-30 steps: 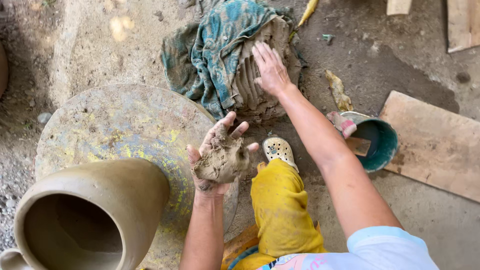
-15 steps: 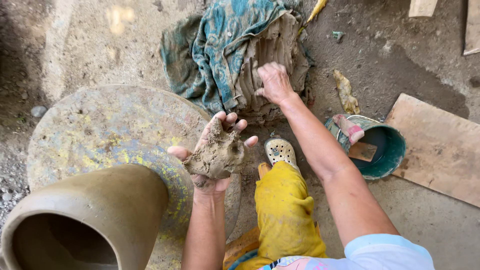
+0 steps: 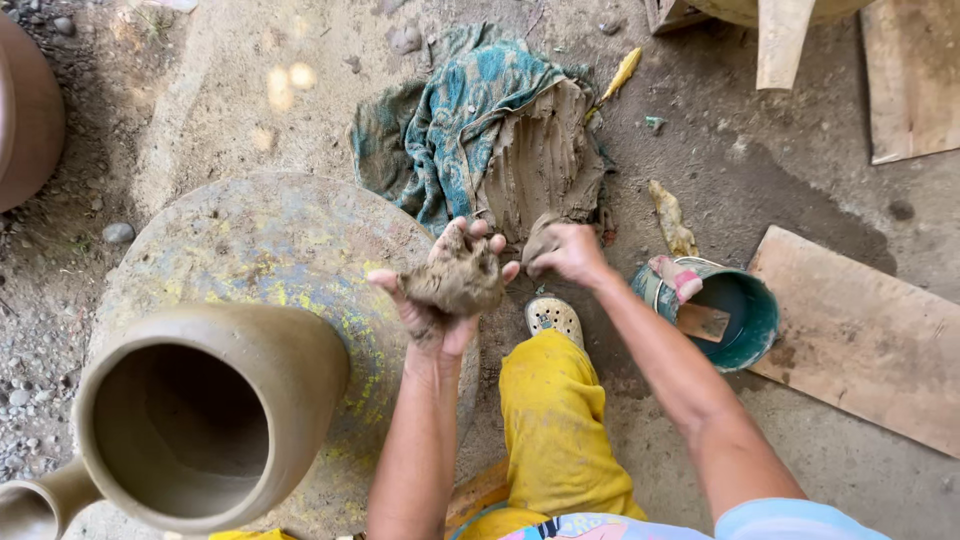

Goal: The person shapes and builds a clay pot by hand, wedging and adding a large coil of clay to the rim of an existing vessel on a pottery wheel.

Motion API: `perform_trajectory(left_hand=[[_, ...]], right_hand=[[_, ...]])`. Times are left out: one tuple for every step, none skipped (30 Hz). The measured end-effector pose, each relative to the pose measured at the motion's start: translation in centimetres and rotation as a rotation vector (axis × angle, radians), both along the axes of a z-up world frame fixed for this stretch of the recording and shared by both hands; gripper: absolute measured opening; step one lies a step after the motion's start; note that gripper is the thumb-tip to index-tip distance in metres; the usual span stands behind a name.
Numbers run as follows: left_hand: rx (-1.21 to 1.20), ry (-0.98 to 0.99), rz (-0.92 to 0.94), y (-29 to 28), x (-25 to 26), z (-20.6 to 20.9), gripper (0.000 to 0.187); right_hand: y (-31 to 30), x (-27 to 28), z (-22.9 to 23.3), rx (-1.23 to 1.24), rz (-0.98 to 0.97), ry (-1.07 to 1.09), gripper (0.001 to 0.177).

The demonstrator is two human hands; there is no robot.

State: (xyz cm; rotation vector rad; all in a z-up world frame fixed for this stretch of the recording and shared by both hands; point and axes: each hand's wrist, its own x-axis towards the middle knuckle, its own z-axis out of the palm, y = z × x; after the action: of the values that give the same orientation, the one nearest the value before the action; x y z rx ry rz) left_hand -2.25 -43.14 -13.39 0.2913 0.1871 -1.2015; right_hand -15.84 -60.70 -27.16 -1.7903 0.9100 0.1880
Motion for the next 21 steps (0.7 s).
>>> perform_trajectory(left_hand=[[0.017,-0.036,0.017,-0.3,0.1,0.0,0.111],[0.039,-0.069,0.030,-0.7,0.3,-0.1,0.109],[0.061,-0.101,0.044,-1.2,0.5,-0.2,0.107],[0.073,-0.103,0.052,-1.7,0.7,-0.2,0.107],[0.085,-0.106,0.059,-2.1,1.0,-0.2,0.106],[0.099,-0.108,0.069,-2.5,1.1,-0.3,0.106],[0.120,-0.128,0.087,-3.0,1.1,-0.3,0.106],[0.142,-0.152,0.104,-3.5,1.2,-0.3,0.106],[0.163,-0.176,0.120,-4.1,1.3,-0.2,0.106],[0.117,-0.199,0.108,-5.1,0.9,-0.2,0.103],[0.072,-0.222,0.096,-6.4,-0.2,-0.5,0.100],[0.022,-0.247,0.090,-7.2,-0.8,-0.7,0.097],[0.135,-0.253,0.041,-7.5,-0.9,-0.9,0.091],[0.253,-0.249,-0.010,-7.7,-1.3,-1.5,0.085],[0.371,-0.245,-0.062,-7.9,-1.6,-2.2,0.079],[0.334,-0.224,-0.061,-7.3,-0.9,-2.6,0.078],[0.298,-0.202,-0.060,-6.2,-0.2,-2.8,0.078],[0.276,-0.146,-0.096,-4.9,-0.7,-3.4,0.079],[0.312,-0.121,-0.095,-4.0,-0.9,-4.0,0.074],[0.332,-0.106,-0.064,-3.8,-0.6,-4.4,0.069],[0.352,-0.091,-0.033,-3.6,-0.6,-4.7,0.064]], right_hand=[[-0.8,-0.8,2.9,0.076,-0.129,-0.111,0.032],[-2.1,-2.0,5.9,0.003,-0.157,-0.168,0.031],[-3.8,-3.7,9.0,-0.070,-0.184,-0.226,0.031],[-4.9,-6.1,12.3,0.087,-0.328,-0.480,0.035],[-7.5,-7.2,15.0,-0.312,-0.170,-0.781,0.019],[-8.5,-9.6,18.0,-0.321,-0.337,-0.948,0.019],[-8.4,-11.2,20.1,-0.383,-0.487,-1.057,0.020],[-7.7,-11.5,20.9,-0.437,-0.561,-1.084,0.021],[-6.2,-10.7,20.5,-0.447,-0.550,-1.038,0.022],[-3.9,-9.4,19.5,-0.447,-0.523,-0.967,0.023],[-1.2,-7.3,18.2,-0.430,-0.465,-0.873,0.025],[1.0,-5.2,17.3,-0.378,-0.381,-0.764,0.027],[2.8,-3.1,16.5,-0.311,-0.304,-0.662,0.028],[3.7,-1.9,16.0,-0.222,-0.252,-0.567,0.030],[3.6,-1.9,15.7,-0.075,-0.229,-0.545,0.032],[2.4,-2.0,15.3,0.120,-0.210,-0.668,0.034],[0.8,-2.3,14.4,0.394,-0.191,-0.851,0.035],[-0.1,-4.1,13.2,0.670,-0.208,-0.998,0.037],[-0.6,-5.2,11.1,0.792,-0.354,-1.041,0.027],[-1.8,-5.0,8.6,0.913,-0.465,-1.088,0.020],[-2.5,-4.6,5.9,1.033,-0.577,-1.132,0.018]])
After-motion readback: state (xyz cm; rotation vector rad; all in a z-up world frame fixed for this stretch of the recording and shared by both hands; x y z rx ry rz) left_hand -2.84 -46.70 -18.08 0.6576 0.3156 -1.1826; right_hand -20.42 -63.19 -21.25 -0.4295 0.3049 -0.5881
